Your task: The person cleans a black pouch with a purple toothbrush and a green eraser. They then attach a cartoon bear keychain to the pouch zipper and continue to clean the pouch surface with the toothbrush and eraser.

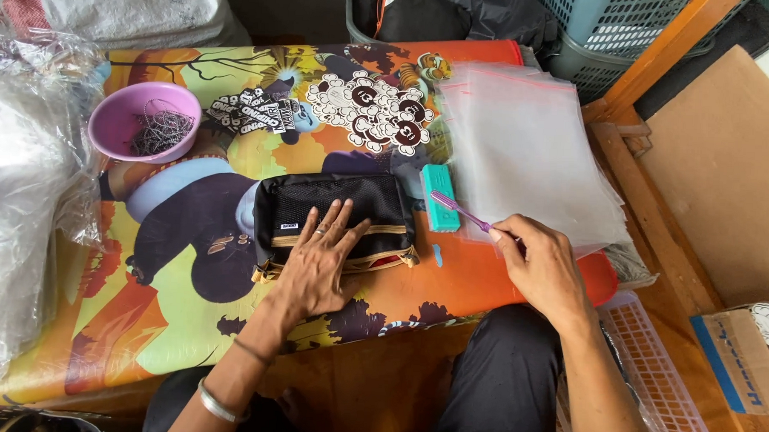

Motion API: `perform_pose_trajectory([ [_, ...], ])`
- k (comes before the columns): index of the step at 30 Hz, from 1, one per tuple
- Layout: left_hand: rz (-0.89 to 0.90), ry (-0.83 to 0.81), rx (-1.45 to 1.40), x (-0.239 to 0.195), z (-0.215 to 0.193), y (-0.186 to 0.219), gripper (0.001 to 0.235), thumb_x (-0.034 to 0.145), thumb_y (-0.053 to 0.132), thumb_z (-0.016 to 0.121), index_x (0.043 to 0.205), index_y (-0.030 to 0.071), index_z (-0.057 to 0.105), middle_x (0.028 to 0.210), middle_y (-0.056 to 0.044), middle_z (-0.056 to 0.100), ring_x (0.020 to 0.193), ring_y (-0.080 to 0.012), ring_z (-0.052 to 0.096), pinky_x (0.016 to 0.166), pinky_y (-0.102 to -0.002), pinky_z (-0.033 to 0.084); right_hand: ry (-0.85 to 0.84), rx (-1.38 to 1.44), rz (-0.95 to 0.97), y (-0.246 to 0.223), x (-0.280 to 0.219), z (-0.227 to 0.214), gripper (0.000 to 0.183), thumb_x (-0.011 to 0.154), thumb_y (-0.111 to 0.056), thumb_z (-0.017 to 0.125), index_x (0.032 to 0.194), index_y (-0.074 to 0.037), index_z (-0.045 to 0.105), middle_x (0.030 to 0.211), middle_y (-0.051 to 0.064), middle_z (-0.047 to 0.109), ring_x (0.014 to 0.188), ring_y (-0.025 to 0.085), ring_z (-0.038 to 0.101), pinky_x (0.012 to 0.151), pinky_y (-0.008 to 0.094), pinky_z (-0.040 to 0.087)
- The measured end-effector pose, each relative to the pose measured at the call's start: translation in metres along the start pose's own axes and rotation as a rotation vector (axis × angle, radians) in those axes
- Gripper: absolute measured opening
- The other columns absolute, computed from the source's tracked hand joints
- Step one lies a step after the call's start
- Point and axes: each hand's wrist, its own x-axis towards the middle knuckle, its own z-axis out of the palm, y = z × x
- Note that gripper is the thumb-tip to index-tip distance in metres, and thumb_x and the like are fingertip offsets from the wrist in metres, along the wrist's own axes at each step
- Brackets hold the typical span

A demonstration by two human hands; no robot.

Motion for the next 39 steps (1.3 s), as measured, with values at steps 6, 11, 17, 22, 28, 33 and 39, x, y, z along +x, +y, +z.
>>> perform_pose_trajectory([
  [6, 0.104, 0.181, 0.418, -0.025, 0.045, -0.020, 0.033, 0.086, 0.022, 0.048, 0.117, 0.012, 0.056, 0.143, -0.023, 0.055, 0.139, -0.0430, 0.049, 0.107, -0.062, 0.044, 0.042, 0.119, 0.095, 0.022, -0.006, 0.024, 0.011, 0.099, -0.015, 0.067, 0.102, -0.011, 0.076, 0.084, 0.015, 0.076, 0.074, 0.031, 0.074, 0.064, 0.041, 0.058],
  [11, 0.211, 0.529, 0.558, -0.014, 0.040, -0.036, 0.018, 0.100, 0.025, 0.048, 0.111, 0.016, 0.059, 0.118, -0.010, 0.070, 0.117, -0.0274, 0.068, 0.088, -0.040, 0.059, 0.064, 0.114, 0.085, 0.023, -0.004, 0.035, 0.013, 0.098, -0.018, 0.068, 0.104, -0.011, 0.076, 0.086, 0.018, 0.076, 0.078, 0.036, 0.074, 0.065, 0.044, 0.059],
  [17, -0.122, 0.559, 0.016, -0.014, -0.077, -0.003, 0.010, 0.104, 0.023, 0.052, 0.109, 0.016, 0.057, 0.073, -0.013, 0.066, 0.070, -0.0371, 0.071, 0.062, -0.048, 0.054, 0.212, 0.289, 0.051, 0.015, 0.001, 0.035, 0.010, 0.102, -0.012, 0.065, 0.104, -0.009, 0.075, 0.070, 0.012, 0.070, 0.059, 0.021, 0.064, 0.059, 0.035, 0.053],
  [22, -0.341, 0.479, -0.529, 0.004, -0.052, -0.075, 0.019, 0.106, 0.030, 0.056, 0.103, 0.012, 0.062, 0.059, -0.012, 0.060, 0.061, -0.0310, 0.065, 0.059, -0.042, 0.046, 0.236, 0.342, -0.037, -0.014, 0.004, 0.050, 0.010, 0.103, -0.013, 0.066, 0.106, -0.011, 0.075, 0.068, 0.009, 0.068, 0.060, 0.015, 0.058, 0.059, 0.032, 0.051],
  [28, -0.536, 0.168, -0.595, -0.003, 0.038, -0.135, 0.031, 0.104, 0.034, 0.052, 0.112, 0.009, 0.067, 0.097, -0.030, 0.071, 0.104, -0.0513, 0.065, 0.089, -0.061, 0.048, -0.203, 0.253, -0.316, -0.058, 0.006, 0.099, 0.012, 0.098, -0.020, 0.065, 0.099, -0.016, 0.075, 0.082, 0.008, 0.076, 0.071, 0.030, 0.074, 0.062, 0.041, 0.061],
  [33, -0.546, 0.086, -0.681, -0.002, 0.033, -0.145, 0.035, 0.105, 0.043, 0.052, 0.113, 0.014, 0.067, 0.098, -0.022, 0.071, 0.101, -0.0419, 0.069, 0.088, -0.054, 0.051, 0.058, -0.340, -0.335, -0.008, 0.064, 0.121, 0.010, 0.104, -0.016, 0.055, 0.111, -0.011, 0.061, 0.097, 0.013, 0.065, 0.082, 0.037, 0.072, 0.070, 0.048, 0.060],
  [39, -0.510, 0.029, -0.794, -0.012, -0.005, -0.122, 0.030, 0.104, 0.029, 0.053, 0.117, 0.009, 0.070, 0.075, -0.016, 0.066, 0.081, -0.0282, 0.068, 0.084, -0.044, 0.055, -0.315, 0.077, -0.408, -0.077, 0.035, 0.144, 0.012, 0.103, -0.026, 0.054, 0.098, -0.017, 0.062, 0.087, 0.008, 0.066, 0.084, 0.038, 0.073, 0.067, 0.047, 0.060],
])
